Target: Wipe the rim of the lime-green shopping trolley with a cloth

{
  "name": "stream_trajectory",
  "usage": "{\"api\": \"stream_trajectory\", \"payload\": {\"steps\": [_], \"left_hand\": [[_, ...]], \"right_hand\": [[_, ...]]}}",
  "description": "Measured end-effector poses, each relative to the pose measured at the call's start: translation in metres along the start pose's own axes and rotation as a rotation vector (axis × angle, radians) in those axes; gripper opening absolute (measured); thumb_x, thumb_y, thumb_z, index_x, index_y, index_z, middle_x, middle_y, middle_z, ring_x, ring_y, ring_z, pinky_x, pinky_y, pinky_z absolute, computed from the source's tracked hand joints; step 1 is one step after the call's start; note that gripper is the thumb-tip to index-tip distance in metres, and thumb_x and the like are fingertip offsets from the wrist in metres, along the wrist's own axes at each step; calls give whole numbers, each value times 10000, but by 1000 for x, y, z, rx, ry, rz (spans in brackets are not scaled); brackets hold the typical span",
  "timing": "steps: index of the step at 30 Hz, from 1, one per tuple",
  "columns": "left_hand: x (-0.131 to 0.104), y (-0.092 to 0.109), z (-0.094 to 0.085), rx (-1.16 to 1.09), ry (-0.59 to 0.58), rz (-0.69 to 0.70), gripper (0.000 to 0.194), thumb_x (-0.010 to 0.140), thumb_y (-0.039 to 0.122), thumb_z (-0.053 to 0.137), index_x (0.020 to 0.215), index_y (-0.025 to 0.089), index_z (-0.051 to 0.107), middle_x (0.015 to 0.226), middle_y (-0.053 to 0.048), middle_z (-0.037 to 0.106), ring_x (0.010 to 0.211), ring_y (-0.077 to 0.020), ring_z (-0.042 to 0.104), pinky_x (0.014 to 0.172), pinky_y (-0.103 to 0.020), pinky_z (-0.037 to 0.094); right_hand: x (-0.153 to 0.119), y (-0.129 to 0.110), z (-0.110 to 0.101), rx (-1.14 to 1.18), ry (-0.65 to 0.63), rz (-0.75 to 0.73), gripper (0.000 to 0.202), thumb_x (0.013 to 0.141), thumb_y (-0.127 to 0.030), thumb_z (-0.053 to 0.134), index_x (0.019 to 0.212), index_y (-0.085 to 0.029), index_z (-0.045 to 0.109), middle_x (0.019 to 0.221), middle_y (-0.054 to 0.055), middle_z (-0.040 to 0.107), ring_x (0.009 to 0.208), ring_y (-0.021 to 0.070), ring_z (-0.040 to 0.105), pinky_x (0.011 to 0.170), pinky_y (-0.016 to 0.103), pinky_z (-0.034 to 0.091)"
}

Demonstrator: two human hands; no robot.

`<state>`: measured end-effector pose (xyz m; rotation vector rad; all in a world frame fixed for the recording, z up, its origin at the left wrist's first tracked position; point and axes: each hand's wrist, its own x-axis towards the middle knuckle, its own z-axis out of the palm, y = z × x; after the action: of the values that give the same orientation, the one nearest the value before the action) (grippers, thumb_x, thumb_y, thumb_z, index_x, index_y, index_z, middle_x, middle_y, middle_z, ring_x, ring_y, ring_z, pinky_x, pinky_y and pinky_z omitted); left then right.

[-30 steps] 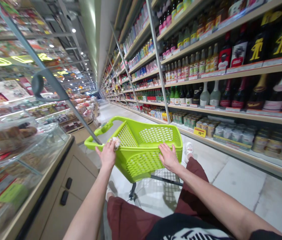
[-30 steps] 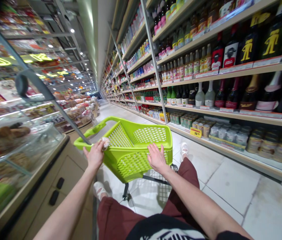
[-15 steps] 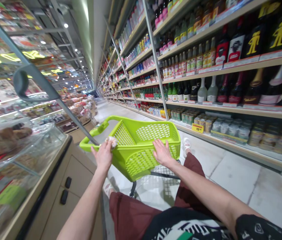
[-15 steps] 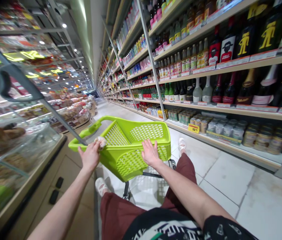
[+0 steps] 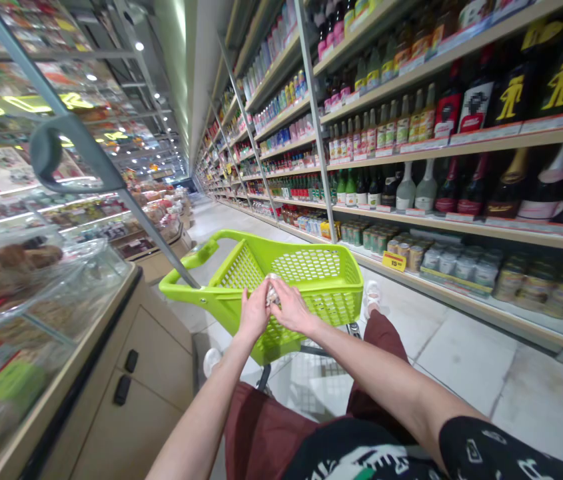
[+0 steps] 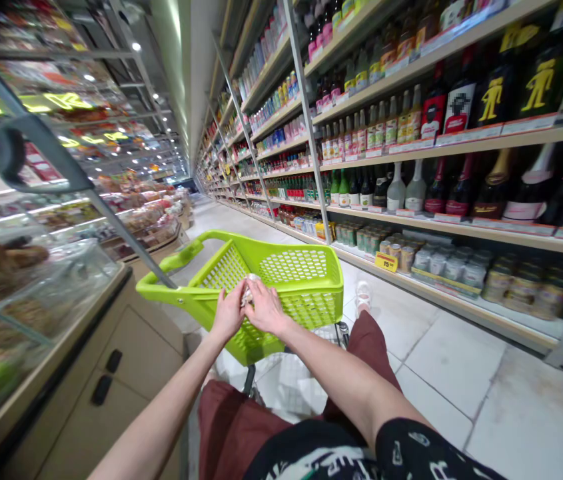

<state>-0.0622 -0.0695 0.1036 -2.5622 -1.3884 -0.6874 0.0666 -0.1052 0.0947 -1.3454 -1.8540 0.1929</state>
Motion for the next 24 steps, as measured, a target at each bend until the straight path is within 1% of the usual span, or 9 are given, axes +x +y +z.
{"api": "stream_trajectory", "payload": {"steps": [2, 4, 6, 10, 14, 17, 19, 21, 24], "left_hand": [[-5, -9, -5, -42, 75, -101, 563, 724, 146, 448, 1278, 149, 344, 1289, -129, 447, 1199, -214, 396, 1035, -476, 183], [-9, -16, -10, -91, 140, -194, 507, 708, 161, 478, 1214, 161, 437, 1253, -125, 486, 1220, -248, 362, 1031, -512, 152], [-10, -20, -13, -227, 158, -280, 423, 686, 165, 502, 1107, 180, 539, 1163, -108, 562, 1171, -267, 417, 1017, -515, 186], [-6, -18, -13, -855, 196, -488, 393, 651, 213, 539, 1036, 149, 579, 971, -87, 648, 928, -212, 577, 900, -383, 390], [-4, -7, -16, -1494, 155, -513, 425, 578, 189, 593, 1001, 145, 581, 917, -48, 660, 911, -169, 578, 889, -316, 400], [-5, -4, -24, -1786, 116, -585, 270, 592, 179, 562, 856, 149, 609, 818, -28, 663, 833, -148, 597, 832, -295, 438], [-5, -7, -29, -1865, 90, -623, 159, 649, 232, 528, 758, 147, 606, 758, -26, 654, 767, -135, 603, 789, -294, 461], [-3, -11, -33, -1812, 66, -619, 188, 691, 300, 511, 744, 144, 602, 755, -33, 650, 748, -139, 605, 767, -303, 470], [3, -19, -36, -1365, 119, -560, 281, 676, 335, 550, 874, 142, 604, 872, -52, 656, 855, -176, 595, 828, -332, 445]], "right_hand": [[7, -9, 10, 52, -11, -9, 574, 752, -217, 442, 1304, -113, 322, 1344, 143, 337, 1233, 223, 308, 1008, 426, 252], [13, -15, 19, 100, -4, -37, 563, 747, -228, 455, 1286, -102, 350, 1330, 149, 354, 1228, 227, 315, 1009, 414, 258], [18, -20, 25, 158, 17, -63, 553, 743, -220, 456, 1275, -95, 367, 1318, 147, 369, 1224, 219, 321, 1015, 392, 265], [24, -23, 27, 296, 84, -92, 514, 760, -229, 449, 1258, -116, 392, 1322, 122, 357, 1218, 188, 335, 1030, 336, 263], [30, -21, 23, 354, 123, -75, 512, 750, -287, 511, 1231, -136, 417, 1316, 114, 341, 1231, 191, 313, 1028, 326, 267], [36, -20, 24, 346, 133, -87, 474, 754, -271, 527, 1200, -136, 443, 1277, 115, 373, 1238, 193, 295, 1022, 334, 273], [41, -21, 27, 314, 153, -108, 403, 755, -221, 524, 1148, -139, 488, 1232, 108, 413, 1206, 184, 335, 1011, 331, 291], [45, -22, 29, 263, 176, -132, 345, 756, -163, 506, 1100, -151, 522, 1182, 93, 456, 1154, 172, 387, 993, 327, 316], [49, -21, 31, 151, 193, -194, 371, 777, -97, 437, 1137, -162, 502, 1173, 82, 480, 1126, 162, 405, 980, 324, 332]]}}
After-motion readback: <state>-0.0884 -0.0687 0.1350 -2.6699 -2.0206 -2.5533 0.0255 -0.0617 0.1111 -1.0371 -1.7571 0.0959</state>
